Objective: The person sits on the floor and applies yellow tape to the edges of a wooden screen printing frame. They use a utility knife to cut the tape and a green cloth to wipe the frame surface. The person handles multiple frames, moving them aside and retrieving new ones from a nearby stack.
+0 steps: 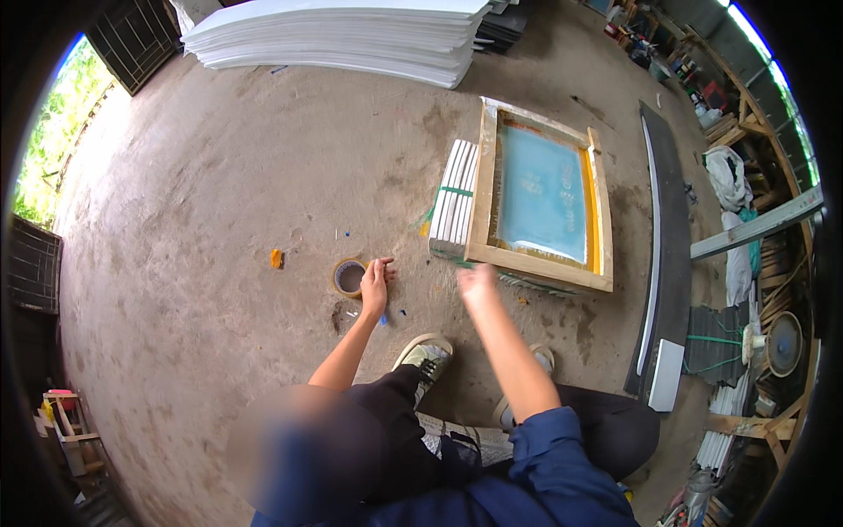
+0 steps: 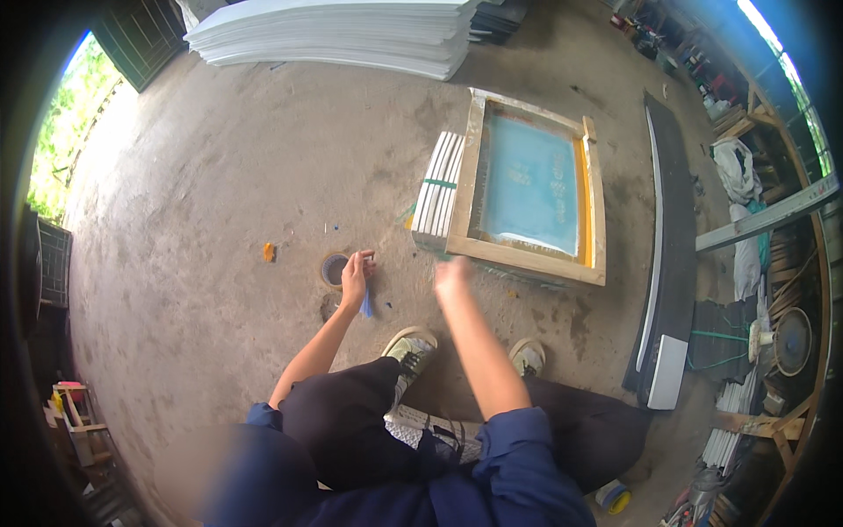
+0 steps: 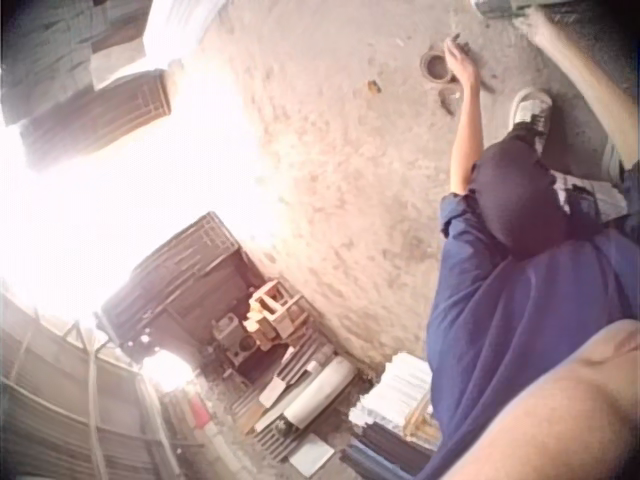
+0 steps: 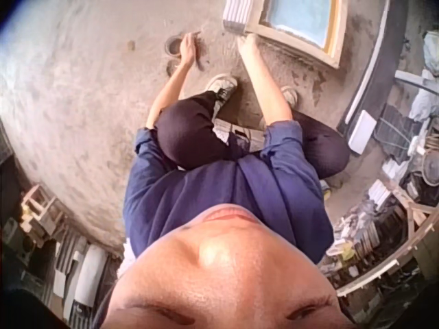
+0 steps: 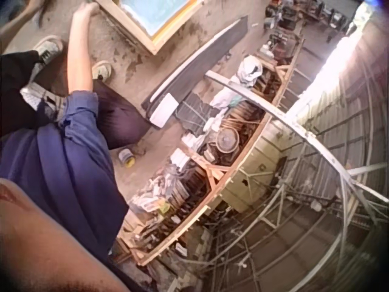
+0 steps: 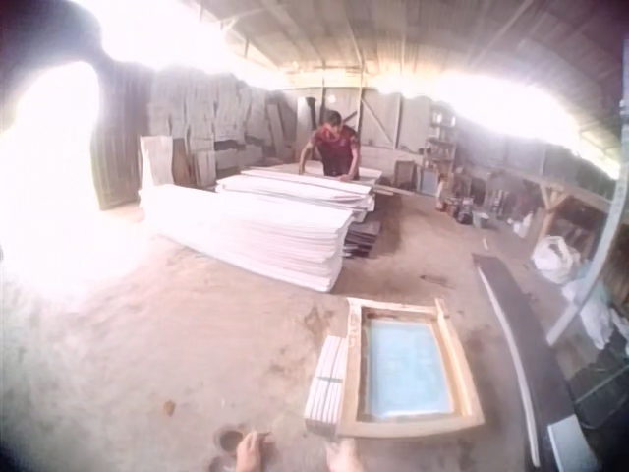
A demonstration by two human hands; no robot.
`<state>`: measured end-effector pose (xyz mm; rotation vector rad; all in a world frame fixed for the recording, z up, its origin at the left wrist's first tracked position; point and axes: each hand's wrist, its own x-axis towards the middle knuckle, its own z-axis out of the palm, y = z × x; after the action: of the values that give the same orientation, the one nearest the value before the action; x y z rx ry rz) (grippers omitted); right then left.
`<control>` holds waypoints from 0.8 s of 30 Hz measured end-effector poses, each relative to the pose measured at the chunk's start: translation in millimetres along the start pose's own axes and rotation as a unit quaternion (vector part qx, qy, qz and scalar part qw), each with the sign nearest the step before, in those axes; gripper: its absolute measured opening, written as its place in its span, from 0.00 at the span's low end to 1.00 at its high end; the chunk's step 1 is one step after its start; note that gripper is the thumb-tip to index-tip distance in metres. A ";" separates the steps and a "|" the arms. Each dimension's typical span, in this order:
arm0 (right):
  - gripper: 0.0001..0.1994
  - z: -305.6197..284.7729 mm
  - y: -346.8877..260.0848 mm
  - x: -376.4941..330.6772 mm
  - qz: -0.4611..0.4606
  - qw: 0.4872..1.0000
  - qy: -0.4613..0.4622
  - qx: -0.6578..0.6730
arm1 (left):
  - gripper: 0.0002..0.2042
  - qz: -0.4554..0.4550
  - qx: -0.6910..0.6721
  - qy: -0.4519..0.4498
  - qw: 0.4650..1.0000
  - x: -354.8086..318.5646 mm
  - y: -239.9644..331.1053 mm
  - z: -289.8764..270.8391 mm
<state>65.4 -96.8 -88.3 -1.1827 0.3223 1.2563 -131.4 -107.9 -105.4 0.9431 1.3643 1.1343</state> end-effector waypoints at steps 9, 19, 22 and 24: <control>0.14 66.9 -20.2 -37.4 -0.113 0.912 -0.179 -0.351 | 0.13 0.111 0.113 0.008 0.987 25.8 62.3 -63.9; 0.13 18.4 -318.7 -52.7 -0.378 0.827 -0.094 -0.405 | 0.18 0.322 0.414 -0.212 0.825 44.4 174.1 -11.7; 0.13 -61.5 -344.3 -22.1 -0.365 0.855 -0.080 -0.359 | 0.19 0.248 0.451 -0.283 0.809 46.3 152.7 44.8; 0.13 -117.9 -348.4 0.7 -0.392 0.842 -0.050 -0.366 | 0.18 0.222 0.392 -0.260 0.854 46.0 115.4 82.9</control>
<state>407.8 -142.9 37.9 -1.6378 -0.7453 0.6815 -60.8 -26.7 -1.8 2.0754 1.1638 0.5159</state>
